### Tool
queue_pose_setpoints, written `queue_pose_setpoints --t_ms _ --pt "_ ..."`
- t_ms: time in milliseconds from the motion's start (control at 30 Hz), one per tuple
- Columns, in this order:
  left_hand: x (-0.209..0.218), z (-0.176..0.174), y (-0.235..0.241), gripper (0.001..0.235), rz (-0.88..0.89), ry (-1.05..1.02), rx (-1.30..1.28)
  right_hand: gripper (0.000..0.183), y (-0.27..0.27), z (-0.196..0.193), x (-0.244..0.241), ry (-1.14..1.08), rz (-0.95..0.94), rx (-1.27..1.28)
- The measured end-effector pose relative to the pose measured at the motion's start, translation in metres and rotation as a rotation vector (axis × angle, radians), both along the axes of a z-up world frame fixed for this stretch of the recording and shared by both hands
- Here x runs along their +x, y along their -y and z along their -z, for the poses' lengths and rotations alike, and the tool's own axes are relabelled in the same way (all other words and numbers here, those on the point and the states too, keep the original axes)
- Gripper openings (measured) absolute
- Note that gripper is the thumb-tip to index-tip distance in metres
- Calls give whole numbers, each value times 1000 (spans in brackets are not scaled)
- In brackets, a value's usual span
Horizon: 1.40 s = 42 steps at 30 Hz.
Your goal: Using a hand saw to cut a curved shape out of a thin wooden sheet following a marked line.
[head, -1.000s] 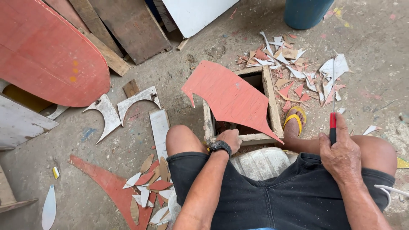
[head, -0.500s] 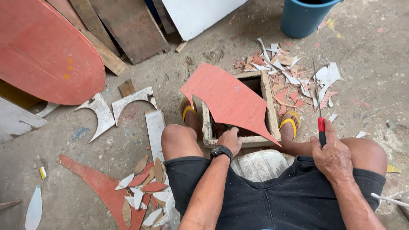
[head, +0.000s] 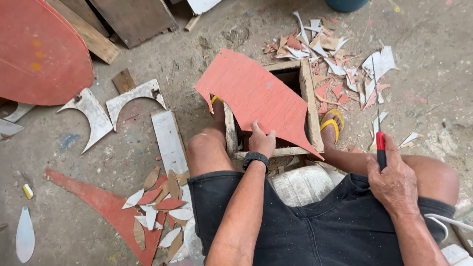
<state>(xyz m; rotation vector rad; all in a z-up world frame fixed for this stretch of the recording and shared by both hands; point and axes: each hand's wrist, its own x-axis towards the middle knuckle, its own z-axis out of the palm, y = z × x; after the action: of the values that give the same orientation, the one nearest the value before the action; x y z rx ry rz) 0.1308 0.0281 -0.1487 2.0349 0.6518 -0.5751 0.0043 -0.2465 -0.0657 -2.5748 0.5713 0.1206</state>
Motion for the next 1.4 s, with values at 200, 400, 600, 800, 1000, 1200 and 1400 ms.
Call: queue_pose_setpoints --t_ms 200,400,600,800,1000,1200,1400 --pt "9 -17 -2 47 -270 -116 -248 74 -1 3 0 -34 0 -52" --pt "12 -5 2 35 -383 -117 -377 73 2 8 -5 18 -31 -68" --pt "10 10 6 43 -365 -180 -432 74 -4 1 -2 -13 -13 -80" --pt "7 4 1 41 -280 -167 -393 72 -7 -2 -5 -6 -34 -77" --pt "6 11 -6 30 -338 -190 -397 71 -6 2 -12 61 -86 -106" --pt "13 19 -15 28 -547 -97 -347 74 -7 6 -6 -65 -18 -112" --pt "12 -6 -13 25 -597 -83 -278 70 2 28 3 61 -51 -21"
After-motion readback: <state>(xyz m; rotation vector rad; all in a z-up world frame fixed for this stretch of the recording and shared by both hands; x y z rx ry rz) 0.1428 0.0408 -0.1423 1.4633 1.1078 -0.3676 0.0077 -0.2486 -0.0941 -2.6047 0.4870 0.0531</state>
